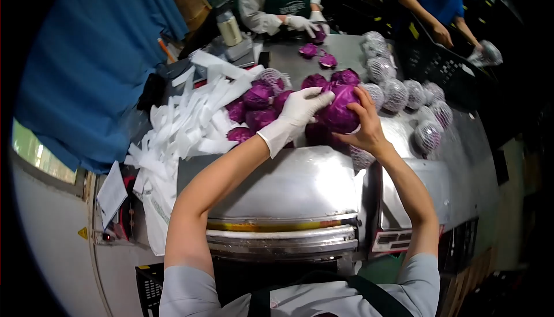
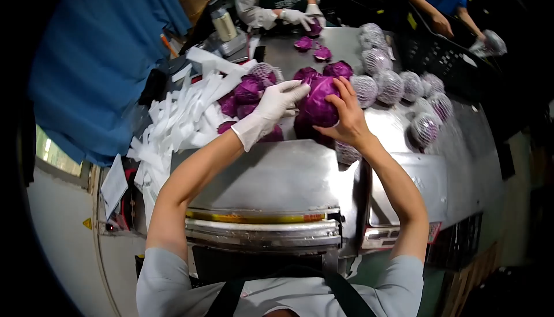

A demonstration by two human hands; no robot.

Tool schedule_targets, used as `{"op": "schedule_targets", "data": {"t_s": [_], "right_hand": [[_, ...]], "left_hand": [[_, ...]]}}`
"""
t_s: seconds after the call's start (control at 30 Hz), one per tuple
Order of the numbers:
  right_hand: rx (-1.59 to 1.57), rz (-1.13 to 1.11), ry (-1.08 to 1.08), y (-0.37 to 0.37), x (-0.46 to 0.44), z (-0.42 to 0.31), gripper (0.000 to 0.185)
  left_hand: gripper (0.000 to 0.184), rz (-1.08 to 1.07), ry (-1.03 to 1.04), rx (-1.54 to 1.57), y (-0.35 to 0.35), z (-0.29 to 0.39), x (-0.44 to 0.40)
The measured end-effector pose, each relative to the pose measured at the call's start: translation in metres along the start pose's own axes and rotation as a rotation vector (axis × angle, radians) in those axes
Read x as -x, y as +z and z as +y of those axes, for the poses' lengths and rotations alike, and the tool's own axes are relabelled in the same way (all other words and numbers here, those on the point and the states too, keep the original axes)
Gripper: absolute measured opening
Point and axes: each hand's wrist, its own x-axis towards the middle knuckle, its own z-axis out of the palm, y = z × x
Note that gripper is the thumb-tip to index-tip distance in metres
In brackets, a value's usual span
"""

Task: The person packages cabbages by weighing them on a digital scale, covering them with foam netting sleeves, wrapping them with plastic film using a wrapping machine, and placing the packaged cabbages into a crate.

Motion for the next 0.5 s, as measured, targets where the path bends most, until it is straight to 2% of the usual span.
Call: {"op": "schedule_targets", "data": {"t_s": [0.07,0.13,0.17,0.2,0.27,0.3,0.33,0.4,0.5], "right_hand": [[0.083,-0.01,-0.002,-0.043,0.023,-0.008,0.069],[0.179,-0.043,0.022,-0.086,0.05,-0.018,0.07],[0.22,-0.045,0.066,-0.108,0.065,-0.024,0.072],[0.252,-0.028,0.098,-0.125,0.082,-0.029,0.072],[0.353,-0.076,0.136,-0.16,0.112,-0.041,0.071],[0.408,-0.107,0.133,-0.175,0.124,-0.045,0.072],[0.434,-0.109,0.153,-0.187,0.138,-0.048,0.071],[0.473,-0.153,0.171,-0.206,0.164,-0.052,0.072],[0.548,-0.256,0.191,-0.22,0.189,-0.059,0.067]], "left_hand": [[0.057,-0.14,0.188,-0.018,0.034,-0.01,0.002],[0.059,-0.341,0.082,-0.006,0.062,-0.002,0.017],[0.066,-0.555,0.114,0.027,0.071,-0.005,0.021],[0.071,-0.75,0.134,0.23,0.084,-0.02,0.02],[0.072,-0.685,0.189,-0.304,0.107,-0.023,0.046],[0.074,-0.771,0.008,-0.198,0.12,-0.039,0.054],[0.067,-0.78,0.098,-0.37,0.127,-0.042,0.069],[0.054,-0.987,0.156,-0.474,0.135,-0.047,0.09],[0.042,-1.003,0.165,-0.4,0.13,-0.041,0.111]]}}
